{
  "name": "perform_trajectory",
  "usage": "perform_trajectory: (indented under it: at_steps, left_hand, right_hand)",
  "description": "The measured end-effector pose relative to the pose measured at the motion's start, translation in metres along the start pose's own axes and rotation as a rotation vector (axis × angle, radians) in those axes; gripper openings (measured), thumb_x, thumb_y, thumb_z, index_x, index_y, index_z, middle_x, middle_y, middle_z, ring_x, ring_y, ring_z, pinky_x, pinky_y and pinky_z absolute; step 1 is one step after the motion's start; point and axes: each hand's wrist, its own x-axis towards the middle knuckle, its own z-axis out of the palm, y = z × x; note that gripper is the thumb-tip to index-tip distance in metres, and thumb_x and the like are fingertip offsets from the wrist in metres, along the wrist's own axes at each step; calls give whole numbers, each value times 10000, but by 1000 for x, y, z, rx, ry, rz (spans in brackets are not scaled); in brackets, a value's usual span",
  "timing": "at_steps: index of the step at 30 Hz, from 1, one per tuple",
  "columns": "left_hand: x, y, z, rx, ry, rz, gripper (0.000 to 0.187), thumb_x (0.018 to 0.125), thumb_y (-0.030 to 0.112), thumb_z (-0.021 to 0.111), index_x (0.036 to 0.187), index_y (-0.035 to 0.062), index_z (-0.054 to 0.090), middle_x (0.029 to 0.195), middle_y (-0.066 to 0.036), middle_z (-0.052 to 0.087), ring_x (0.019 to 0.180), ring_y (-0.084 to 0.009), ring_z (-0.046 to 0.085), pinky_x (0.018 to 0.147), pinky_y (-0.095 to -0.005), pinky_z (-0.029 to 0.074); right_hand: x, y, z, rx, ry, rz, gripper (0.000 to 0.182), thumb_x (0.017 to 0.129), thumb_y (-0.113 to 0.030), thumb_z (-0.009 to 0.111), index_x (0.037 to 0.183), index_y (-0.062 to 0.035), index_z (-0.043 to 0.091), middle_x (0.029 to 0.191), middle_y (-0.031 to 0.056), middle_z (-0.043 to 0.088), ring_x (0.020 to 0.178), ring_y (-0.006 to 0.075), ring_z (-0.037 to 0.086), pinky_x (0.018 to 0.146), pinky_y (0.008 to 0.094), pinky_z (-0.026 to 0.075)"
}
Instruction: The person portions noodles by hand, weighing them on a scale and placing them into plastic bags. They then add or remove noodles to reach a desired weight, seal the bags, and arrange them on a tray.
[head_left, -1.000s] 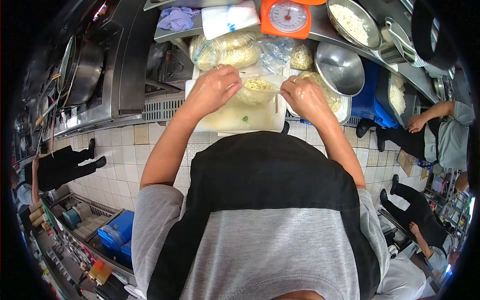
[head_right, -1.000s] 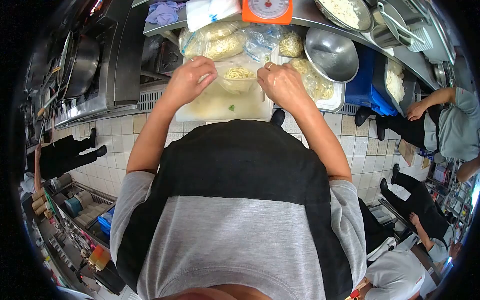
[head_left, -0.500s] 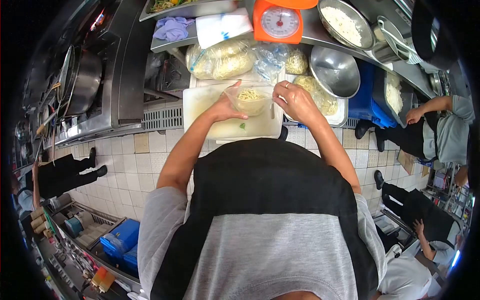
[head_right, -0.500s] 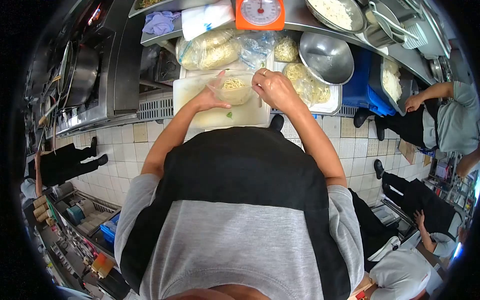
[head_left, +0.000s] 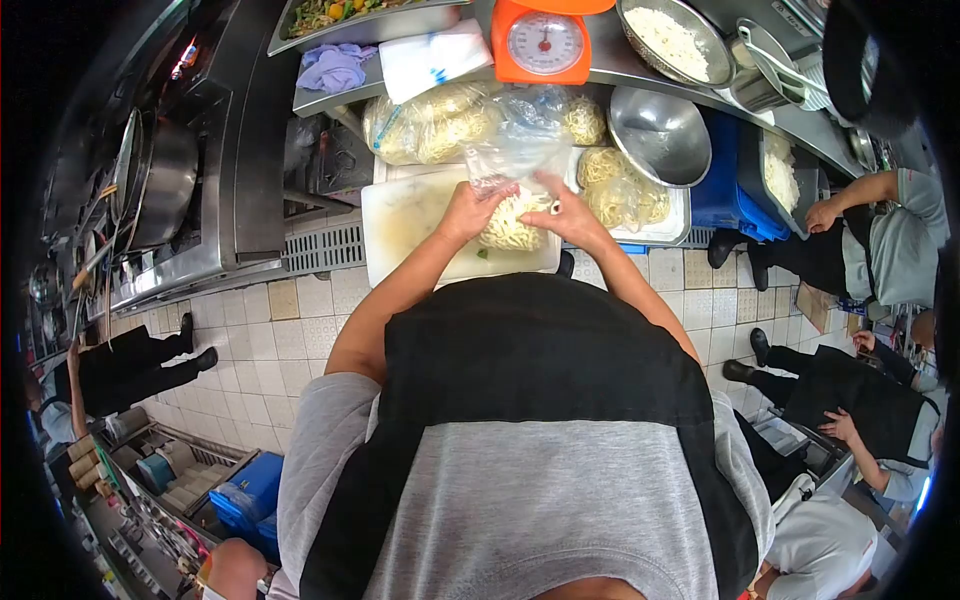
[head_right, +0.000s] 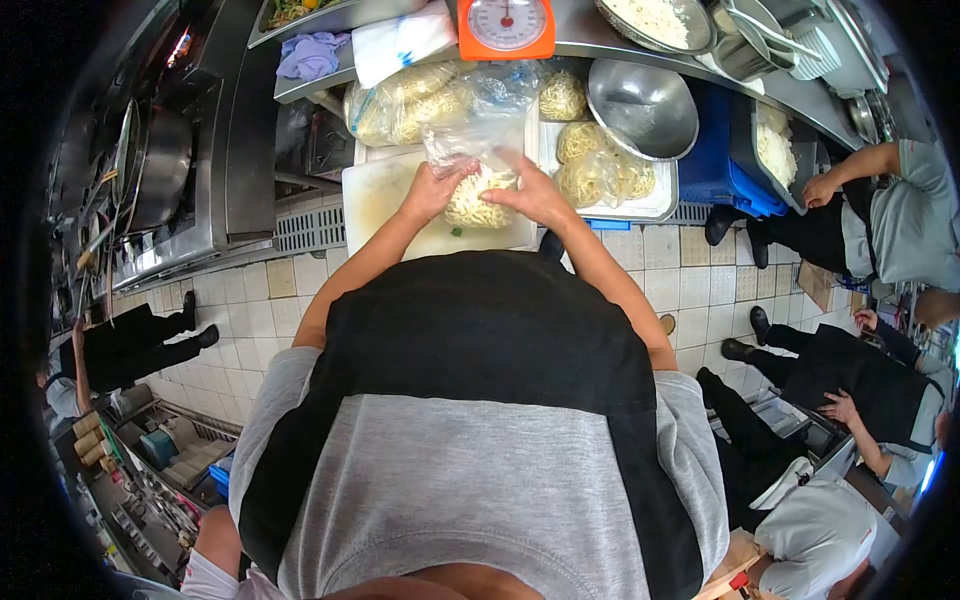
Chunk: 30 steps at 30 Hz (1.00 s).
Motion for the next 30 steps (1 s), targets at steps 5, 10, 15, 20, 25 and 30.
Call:
perform_trajectory:
  at_steps: [5,10,15,20,25,30]
  left_hand:
    - [4,-29,-4,275,40,241,196,847,195,614,952,45,685,904,-141,681,813,-299,646,749,-359,497]
    - [-3,-44,-14,743,161,542,191,813,109,573,978,113,668,994,-125,631,902,-346,560,805,-424,474]
    - [-29,-75,3,762,45,459,204,815,117,557,994,129,654,965,-128,619,922,-344,561,789,-432,476]
    - [-8,-71,6,688,145,272,162,806,146,583,940,109,667,984,-132,631,948,-335,562,783,-425,475]
    - [17,-85,17,747,338,292,184,851,197,570,903,66,689,957,-173,632,925,-352,554,848,-439,433]
    - [29,-75,17,1039,313,180,249,857,263,557,812,65,700,854,-166,638,902,-330,560,759,-448,443]
  right_hand:
    - [16,4,16,-10,-239,289,283,828,-298,648,948,-42,669,838,159,663,798,289,641,773,360,491]
    - [11,32,40,-475,130,-354,233,789,-136,596,1011,-102,654,972,105,658,916,301,582,831,396,451]
    - [-14,58,75,-390,-41,-286,300,756,-100,566,1040,-160,642,969,53,658,897,261,586,882,385,425]
    - [8,59,75,-466,-15,-159,186,879,-176,491,969,-121,644,836,125,658,770,340,615,726,431,490]
    - [30,53,74,-398,-40,126,239,902,-260,480,902,-77,633,766,182,638,708,379,613,649,480,489]
    - [39,76,80,-97,-11,278,207,888,-226,473,821,-56,571,771,196,623,740,391,608,686,461,479]
